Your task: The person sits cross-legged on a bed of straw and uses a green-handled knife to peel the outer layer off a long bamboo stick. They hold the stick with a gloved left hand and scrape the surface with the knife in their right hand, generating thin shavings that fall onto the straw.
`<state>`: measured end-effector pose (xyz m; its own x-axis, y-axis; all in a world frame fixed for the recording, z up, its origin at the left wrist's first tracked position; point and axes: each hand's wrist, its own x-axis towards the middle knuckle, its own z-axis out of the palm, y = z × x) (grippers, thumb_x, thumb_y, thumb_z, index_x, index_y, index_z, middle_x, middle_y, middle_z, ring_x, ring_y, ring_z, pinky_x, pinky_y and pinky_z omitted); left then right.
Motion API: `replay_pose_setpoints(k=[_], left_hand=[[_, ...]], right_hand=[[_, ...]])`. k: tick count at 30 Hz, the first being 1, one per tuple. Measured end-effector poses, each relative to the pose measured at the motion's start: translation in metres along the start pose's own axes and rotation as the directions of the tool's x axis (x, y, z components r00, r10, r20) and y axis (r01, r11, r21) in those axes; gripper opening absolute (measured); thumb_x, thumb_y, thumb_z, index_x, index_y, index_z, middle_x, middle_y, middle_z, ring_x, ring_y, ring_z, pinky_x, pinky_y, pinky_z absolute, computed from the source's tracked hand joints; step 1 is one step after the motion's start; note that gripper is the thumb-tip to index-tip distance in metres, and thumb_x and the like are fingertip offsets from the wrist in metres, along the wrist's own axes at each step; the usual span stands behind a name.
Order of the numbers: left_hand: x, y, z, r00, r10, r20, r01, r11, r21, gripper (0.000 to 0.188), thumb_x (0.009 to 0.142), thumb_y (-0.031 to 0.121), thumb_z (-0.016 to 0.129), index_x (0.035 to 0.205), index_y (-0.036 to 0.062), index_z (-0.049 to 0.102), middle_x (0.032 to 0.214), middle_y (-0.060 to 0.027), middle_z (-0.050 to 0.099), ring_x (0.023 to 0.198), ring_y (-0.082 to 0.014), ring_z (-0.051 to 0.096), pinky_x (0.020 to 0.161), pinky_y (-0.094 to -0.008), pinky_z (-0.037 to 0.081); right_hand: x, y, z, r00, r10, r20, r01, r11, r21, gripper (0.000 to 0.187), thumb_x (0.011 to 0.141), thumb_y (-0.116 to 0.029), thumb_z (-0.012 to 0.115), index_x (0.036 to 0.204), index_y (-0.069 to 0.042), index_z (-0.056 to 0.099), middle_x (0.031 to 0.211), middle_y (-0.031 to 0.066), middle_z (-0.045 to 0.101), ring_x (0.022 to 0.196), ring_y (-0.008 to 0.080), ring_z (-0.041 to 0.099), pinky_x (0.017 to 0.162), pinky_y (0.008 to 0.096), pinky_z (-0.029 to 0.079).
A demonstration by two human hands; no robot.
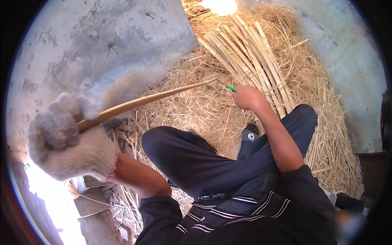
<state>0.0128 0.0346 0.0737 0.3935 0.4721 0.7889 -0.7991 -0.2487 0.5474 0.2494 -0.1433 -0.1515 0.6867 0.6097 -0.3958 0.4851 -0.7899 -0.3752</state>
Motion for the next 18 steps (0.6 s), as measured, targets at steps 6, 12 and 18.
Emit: replay_pose_setpoints(k=[6,12,18], left_hand=[[-0.03,-0.003,0.044,0.994,-0.099,0.055,0.095,0.993,0.072,0.031,0.076,0.015,0.046,0.047,0.0205,0.033,0.04,0.0045,0.025,0.039,-0.0083,0.02,0.045,-0.0247,0.025],[-0.07,0.002,0.06,0.998,0.027,0.062,-0.037,0.986,0.164,0.03,0.079,0.02,0.044,0.051,0.0195,0.034,0.043,0.0038,0.023,0.044,-0.0115,0.022,0.049,-0.0272,0.031],[-0.123,0.008,0.057,0.992,-0.077,0.102,0.05,0.967,0.252,0.026,0.077,0.026,0.049,0.056,0.0133,0.041,0.057,-0.0031,0.041,0.059,-0.0174,0.043,0.063,-0.0346,0.049]], right_hand=[[-0.088,-0.049,0.0,0.894,-0.37,-0.253,0.447,0.778,0.441,0.029,0.101,-0.026,0.044,0.111,0.001,0.048,0.065,0.0226,0.06,0.06,0.0415,0.062,0.056,0.0508,0.046],[-0.139,-0.073,0.029,0.698,-0.508,-0.505,0.711,0.574,0.406,0.025,0.098,-0.023,0.052,0.103,0.001,0.048,0.057,0.0204,0.057,0.055,0.0415,0.06,0.05,0.0493,0.047],[-0.123,-0.044,0.061,0.73,-0.446,-0.517,0.653,0.679,0.337,0.02,0.095,-0.019,0.057,0.1,-0.001,0.051,0.054,0.0186,0.054,0.049,0.0385,0.058,0.046,0.0461,0.044]])
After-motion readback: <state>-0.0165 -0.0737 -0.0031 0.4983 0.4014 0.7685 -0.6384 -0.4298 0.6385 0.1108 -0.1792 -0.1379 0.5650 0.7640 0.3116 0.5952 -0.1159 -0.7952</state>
